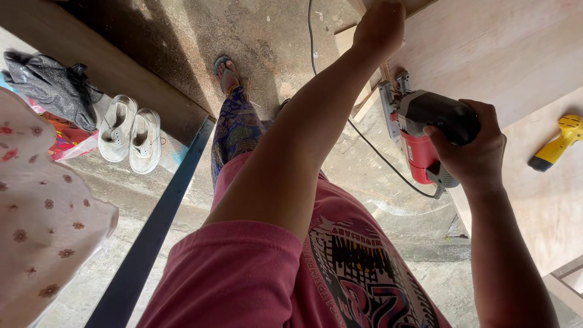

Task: The person uses a jigsaw to cut along the edge of a large sheet of plywood. They guide the tool steadily along the marked line while holding the wood with their other hand.

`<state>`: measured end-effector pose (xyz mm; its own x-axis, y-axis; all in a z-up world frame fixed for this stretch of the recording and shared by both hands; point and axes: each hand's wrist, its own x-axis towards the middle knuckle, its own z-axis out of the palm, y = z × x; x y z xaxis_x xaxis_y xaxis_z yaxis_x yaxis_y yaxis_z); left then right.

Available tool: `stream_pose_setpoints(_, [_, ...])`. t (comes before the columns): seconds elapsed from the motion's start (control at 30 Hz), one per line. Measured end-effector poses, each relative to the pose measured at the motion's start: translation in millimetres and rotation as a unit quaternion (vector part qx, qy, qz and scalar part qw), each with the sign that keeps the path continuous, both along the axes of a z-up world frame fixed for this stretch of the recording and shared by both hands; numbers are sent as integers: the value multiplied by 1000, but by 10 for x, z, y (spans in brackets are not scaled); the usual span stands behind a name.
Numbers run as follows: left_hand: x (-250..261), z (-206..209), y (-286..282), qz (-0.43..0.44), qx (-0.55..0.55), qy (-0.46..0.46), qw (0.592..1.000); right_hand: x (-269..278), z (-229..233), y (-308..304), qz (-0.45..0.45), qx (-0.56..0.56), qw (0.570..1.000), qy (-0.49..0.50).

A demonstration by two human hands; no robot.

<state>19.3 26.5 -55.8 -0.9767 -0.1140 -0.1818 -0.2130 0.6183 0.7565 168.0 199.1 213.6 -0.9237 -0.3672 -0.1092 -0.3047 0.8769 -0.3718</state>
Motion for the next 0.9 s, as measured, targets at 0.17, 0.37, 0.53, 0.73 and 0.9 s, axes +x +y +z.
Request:
stream_pose_setpoints(0.17, [-2,-10,0,5,11,-16,1000,12,-65,45,25,-27,999,23])
stream_pose_setpoints(0.37, [-8,-81,34,19,13,-26,999,19,-76,29,35,-28,998,37])
stream_pose_setpoints(0.53, [52,20,-33,32,41,-16,998,3,-69,9,41,-32,998,43])
stream_pose_setpoints(0.73, [34,34,-61,12,22,0,1000,-24,-49,-44,17,-27,999,27])
stream_pose_setpoints(0.9, [57,100,-88,9,32,-13,999,-41,-36,-81,30,-30,998,35])
